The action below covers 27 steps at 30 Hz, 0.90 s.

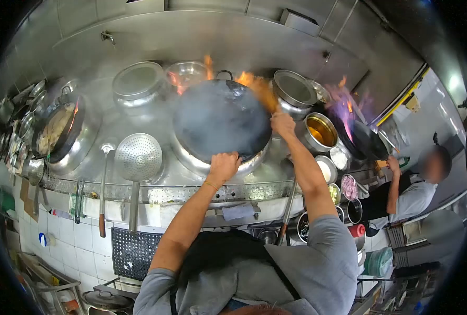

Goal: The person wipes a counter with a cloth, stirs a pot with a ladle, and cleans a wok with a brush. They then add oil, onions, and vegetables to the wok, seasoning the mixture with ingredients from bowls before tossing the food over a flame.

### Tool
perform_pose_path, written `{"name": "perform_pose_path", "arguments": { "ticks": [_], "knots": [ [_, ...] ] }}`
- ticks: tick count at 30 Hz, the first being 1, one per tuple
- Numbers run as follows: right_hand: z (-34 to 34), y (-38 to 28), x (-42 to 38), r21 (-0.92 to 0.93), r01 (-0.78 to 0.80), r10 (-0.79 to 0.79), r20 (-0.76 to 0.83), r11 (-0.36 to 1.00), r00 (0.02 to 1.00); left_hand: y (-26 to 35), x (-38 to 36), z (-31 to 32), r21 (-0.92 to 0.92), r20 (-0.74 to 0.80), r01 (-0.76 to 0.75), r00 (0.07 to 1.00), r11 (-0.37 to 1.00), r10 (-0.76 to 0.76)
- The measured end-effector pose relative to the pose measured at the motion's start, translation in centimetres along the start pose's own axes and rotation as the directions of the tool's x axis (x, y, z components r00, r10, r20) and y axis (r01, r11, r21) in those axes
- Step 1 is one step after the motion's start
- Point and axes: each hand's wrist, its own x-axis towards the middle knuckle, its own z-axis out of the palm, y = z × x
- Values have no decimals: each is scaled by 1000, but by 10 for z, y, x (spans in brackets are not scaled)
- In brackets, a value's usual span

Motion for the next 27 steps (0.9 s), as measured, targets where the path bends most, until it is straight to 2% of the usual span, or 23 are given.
{"name": "perform_pose_path", "arguments": {
  "ticks": [1, 3, 5, 7, 8, 9, 10, 11, 12, 13, 14, 15, 16, 17, 18, 20, 22, 23, 25, 27],
  "knots": [
    [-9, 12, -4, 114, -120, 131, -97, 986, 987, -3, 2, 3, -15, -22, -11, 1000, 1000, 11],
    [-17, 45, -34, 232, -99, 146, -195, 968, 970, -5, 3, 2, -30, -10, -5, 1000, 1000, 4],
    [-3, 89, -81, 413, 66, 25, -211, 908, 977, -7, 8, -1, -42, -3, 7, 1000, 999, -7],
    [35, 120, -137, 535, 55, -7, -92, 843, 996, -12, 8, -4, -134, 36, 10, 999, 991, -5],
    [35, 116, -175, 418, -46, 61, -23, 907, 998, -13, 12, -2, -154, 54, 9, 999, 988, -1],
    [61, 127, -193, 447, -8, 1, 17, 894, 1000, -10, 12, 2, -160, 54, 23, 998, 987, -14],
    [100, 142, -206, 402, 38, -7, -79, 915, 997, -8, 13, 3, -154, 47, 58, 998, 986, -51],
    [107, 137, -222, 362, -26, 39, -30, 932, 999, -9, 13, 9, -136, 59, 71, 996, 988, -63],
    [122, 139, -233, 487, -27, 59, -49, 873, 997, -4, 9, -2, -129, 81, 34, 996, 991, -24],
    [142, 150, -238, 532, 69, -32, -78, 844, 996, 0, 7, -4, -77, 105, 39, 994, 996, -31],
    [150, 157, -241, 269, 230, -195, -153, 935, 969, 0, 8, 5, -45, 90, 32, 996, 998, -28],
    [141, 143, -251, 594, 171, -89, -164, 786, 982, 4, 10, 1, -86, 145, 79, 987, 993, -66],
    [123, 124, -264, 565, 126, -21, -189, 816, 982, 11, 3, -17, -109, 139, 72, 989, 991, -56],
    [119, 130, -271, 504, 134, -52, -174, 853, 983, 26, -1, -38, -144, 134, 48, 991, 988, -28],
    [118, 135, -278, 363, 104, -44, -170, 926, 985, 39, -7, -58, -174, 80, 7, 997, 985, 7],
    [134, 154, -292, 338, -13, 98, -237, 941, 966, 59, -12, -102, -194, 29, -40, 998, 980, 47],
    [123, 146, -312, 276, -43, 103, -207, 960, 973, 73, -17, -137, -174, -170, -128, 980, 976, 99],
    [118, 144, -321, 209, -74, 113, -185, 975, 976, 72, -17, -138, -179, -167, -127, 981, 976, 97],
    [129, 153, -332, 191, -52, 80, -146, 980, 986, 72, -11, -139, -174, -360, -205, 924, 963, 132],
    [150, 164, -338, 81, 30, -1, -335, 996, 942, 58, -2, -107, -179, -332, -240, 928, 954, 171]
  ]
}}
